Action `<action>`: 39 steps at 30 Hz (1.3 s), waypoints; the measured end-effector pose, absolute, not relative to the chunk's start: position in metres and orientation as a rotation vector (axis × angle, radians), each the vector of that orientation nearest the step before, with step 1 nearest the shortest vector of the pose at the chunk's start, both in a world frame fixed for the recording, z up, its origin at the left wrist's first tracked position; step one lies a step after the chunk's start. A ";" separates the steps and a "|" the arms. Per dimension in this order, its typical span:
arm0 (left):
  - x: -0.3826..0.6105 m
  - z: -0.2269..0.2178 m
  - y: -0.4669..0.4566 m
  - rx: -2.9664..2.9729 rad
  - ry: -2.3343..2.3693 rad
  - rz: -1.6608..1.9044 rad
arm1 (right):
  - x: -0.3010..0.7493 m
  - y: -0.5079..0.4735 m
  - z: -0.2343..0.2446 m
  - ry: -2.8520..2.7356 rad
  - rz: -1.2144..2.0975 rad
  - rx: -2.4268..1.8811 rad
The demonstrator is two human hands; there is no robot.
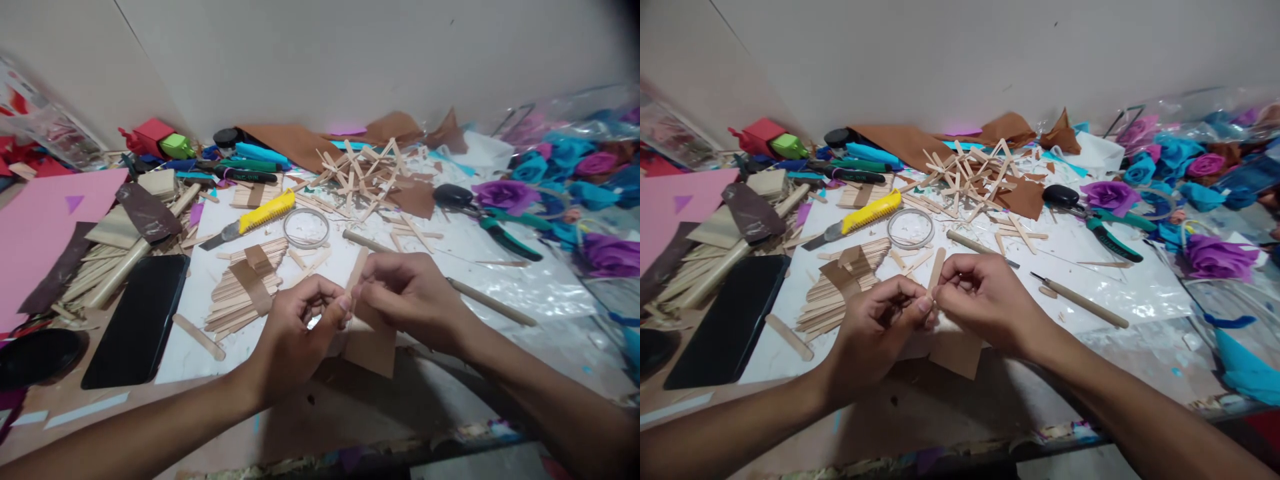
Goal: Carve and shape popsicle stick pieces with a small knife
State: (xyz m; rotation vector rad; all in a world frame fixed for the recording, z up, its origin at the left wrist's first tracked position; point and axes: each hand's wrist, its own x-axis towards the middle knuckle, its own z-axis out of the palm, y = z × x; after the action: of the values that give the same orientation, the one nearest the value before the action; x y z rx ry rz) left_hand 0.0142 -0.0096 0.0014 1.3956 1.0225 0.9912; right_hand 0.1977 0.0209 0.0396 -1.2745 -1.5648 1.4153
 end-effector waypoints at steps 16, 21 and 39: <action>0.011 -0.001 -0.013 1.745 1.051 1.026 | 0.190 0.008 0.030 -1.691 1.215 -1.336; 0.012 -0.003 -0.013 1.571 1.075 1.014 | 0.200 0.015 0.035 -1.866 1.049 -1.220; 0.010 0.005 -0.016 2.139 1.083 0.777 | 0.237 0.060 0.026 -2.029 0.344 -1.237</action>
State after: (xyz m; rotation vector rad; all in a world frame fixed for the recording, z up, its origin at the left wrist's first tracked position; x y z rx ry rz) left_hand 0.0096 -0.0157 0.0050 2.1391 1.0833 0.7773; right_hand 0.2366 0.0596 0.0257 -1.2367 -2.0292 0.3444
